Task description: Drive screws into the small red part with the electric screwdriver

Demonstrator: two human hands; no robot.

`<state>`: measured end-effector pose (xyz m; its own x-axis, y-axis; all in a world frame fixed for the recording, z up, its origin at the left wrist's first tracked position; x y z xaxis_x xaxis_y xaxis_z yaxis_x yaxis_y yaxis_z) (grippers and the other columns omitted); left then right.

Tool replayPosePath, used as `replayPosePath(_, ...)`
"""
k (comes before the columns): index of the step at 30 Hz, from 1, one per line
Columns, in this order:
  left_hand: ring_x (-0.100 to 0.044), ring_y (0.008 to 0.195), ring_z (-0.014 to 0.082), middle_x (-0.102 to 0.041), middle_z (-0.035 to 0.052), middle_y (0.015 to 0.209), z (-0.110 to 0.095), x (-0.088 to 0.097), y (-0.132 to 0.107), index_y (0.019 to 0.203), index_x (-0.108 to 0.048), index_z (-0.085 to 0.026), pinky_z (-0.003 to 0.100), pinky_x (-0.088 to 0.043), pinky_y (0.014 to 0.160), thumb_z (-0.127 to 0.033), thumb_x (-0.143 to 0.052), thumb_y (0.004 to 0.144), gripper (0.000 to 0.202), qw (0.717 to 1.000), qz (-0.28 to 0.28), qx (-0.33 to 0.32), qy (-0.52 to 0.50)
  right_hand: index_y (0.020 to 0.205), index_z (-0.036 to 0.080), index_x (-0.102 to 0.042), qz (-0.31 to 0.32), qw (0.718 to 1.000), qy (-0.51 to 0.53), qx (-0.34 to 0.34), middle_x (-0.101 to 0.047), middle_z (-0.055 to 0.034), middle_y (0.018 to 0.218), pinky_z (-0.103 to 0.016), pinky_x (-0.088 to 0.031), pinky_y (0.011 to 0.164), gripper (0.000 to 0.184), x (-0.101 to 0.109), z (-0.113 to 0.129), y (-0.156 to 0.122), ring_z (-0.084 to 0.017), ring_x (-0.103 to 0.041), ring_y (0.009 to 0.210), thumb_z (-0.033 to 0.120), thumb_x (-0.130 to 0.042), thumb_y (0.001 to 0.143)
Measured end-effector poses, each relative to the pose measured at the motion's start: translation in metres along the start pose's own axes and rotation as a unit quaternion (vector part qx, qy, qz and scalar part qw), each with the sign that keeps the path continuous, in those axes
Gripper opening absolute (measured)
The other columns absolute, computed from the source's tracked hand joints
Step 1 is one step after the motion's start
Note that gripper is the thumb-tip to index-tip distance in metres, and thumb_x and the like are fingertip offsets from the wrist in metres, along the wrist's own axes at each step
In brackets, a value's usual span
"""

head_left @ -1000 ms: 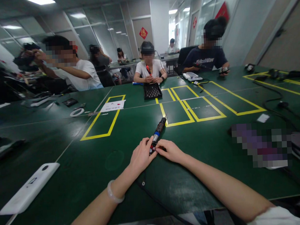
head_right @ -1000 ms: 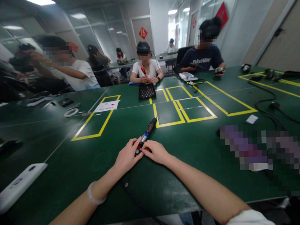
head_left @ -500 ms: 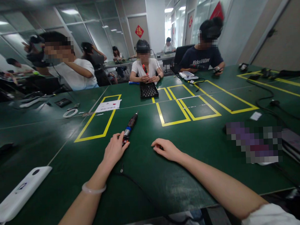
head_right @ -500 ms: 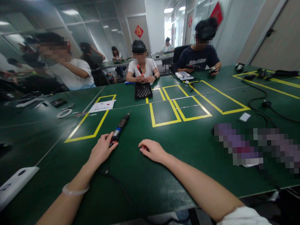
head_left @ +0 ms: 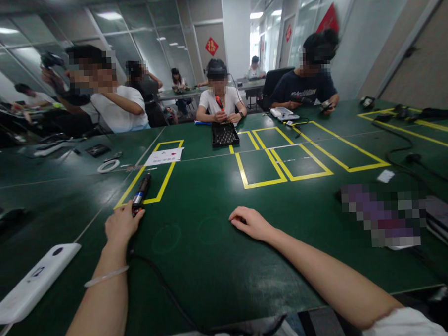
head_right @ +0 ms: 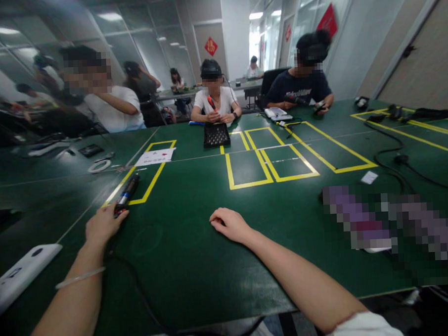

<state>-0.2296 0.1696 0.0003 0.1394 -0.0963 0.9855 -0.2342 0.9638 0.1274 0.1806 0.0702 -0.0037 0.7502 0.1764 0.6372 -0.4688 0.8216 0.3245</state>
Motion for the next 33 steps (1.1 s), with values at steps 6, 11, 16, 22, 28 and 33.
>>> replayPosePath(6,-0.058,0.1,0.0337,-0.055,0.0189,0.116,-0.01,0.019,-0.012,0.119,-0.052,-0.015,0.041,-0.048,0.077,-0.049,-0.043,0.086,0.048,0.999,-0.053,0.008,-0.002,0.093,0.02,-0.063,0.002,1.0,-0.007,0.002,-0.061,-0.002,0.083,-0.026,-0.042,0.07,0.01,-0.001,-0.001,0.0,-0.016,-0.056,0.078,0.015,-0.055,0.088)
replayPosePath(11,-0.059,0.095,0.0325,-0.056,0.0179,0.112,-0.014,0.021,-0.017,0.107,-0.058,-0.015,0.042,-0.048,0.075,-0.046,-0.04,0.087,0.041,0.999,-0.042,0.013,0.003,0.092,0.02,-0.063,0.004,1.0,-0.01,0.005,-0.061,-0.0021,0.083,-0.026,-0.042,0.07,0.01,-0.002,-0.002,0.0,-0.016,-0.056,0.078,0.016,-0.055,0.089)
replayPosePath(16,-0.055,0.105,0.0349,-0.056,0.0201,0.119,-0.031,0.044,-0.028,0.11,-0.057,-0.011,0.046,-0.045,0.085,-0.041,-0.03,0.092,0.044,0.993,-0.119,0.008,-0.016,0.092,0.019,-0.063,0.004,1.0,-0.012,0.005,-0.062,-0.0024,0.083,-0.027,-0.043,0.071,0.009,-0.002,-0.001,0.001,-0.016,-0.056,0.078,0.016,-0.055,0.088)
replayPosePath(22,-0.059,0.095,0.0214,-0.062,0.008,0.107,-0.15,0.056,-0.071,0.112,-0.055,-0.018,0.032,-0.046,0.085,-0.039,-0.034,0.094,0.035,0.943,-0.052,-0.236,-0.228,0.1,0.02,-0.06,0.006,1.0,-0.001,-0.001,-0.062,-0.0019,0.084,-0.026,-0.044,0.072,0.013,-0.004,0.001,0.0,-0.015,-0.057,0.078,0.016,-0.055,0.088)
replayPosePath(28,-0.057,0.097,0.0174,-0.06,0.0043,0.105,-0.246,0.076,-0.148,0.133,-0.046,-0.025,0.031,-0.044,0.088,-0.038,-0.037,0.095,0.041,0.823,0.1,-0.394,-0.397,0.125,0.022,-0.045,0.007,0.999,0.039,-0.003,-0.061,0.0001,0.089,-0.025,-0.045,0.07,0.041,-0.009,0.004,-0.003,-0.013,-0.057,0.073,0.019,-0.059,0.086)
replayPosePath(33,-0.057,0.082,0.0133,-0.059,0.0008,0.094,-0.263,0.067,-0.172,0.146,-0.028,-0.025,0.028,-0.045,0.079,-0.036,-0.043,0.093,0.056,0.755,0.251,-0.381,-0.471,0.102,0.02,-0.054,0.01,0.999,0.022,0.037,-0.06,-0.0016,0.088,-0.024,-0.044,0.07,0.011,-0.007,0.018,-0.005,-0.014,-0.056,0.076,0.021,-0.053,0.091)
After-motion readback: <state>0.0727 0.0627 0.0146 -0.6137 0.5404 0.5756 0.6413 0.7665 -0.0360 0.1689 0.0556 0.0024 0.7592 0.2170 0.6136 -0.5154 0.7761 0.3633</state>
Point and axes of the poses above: each hand's wrist, its own y-axis towards the middle knuckle, its own x-axis out of the back of the hand, z = x × y, the point moved 9 cm from there along y, towards the middle knuckle
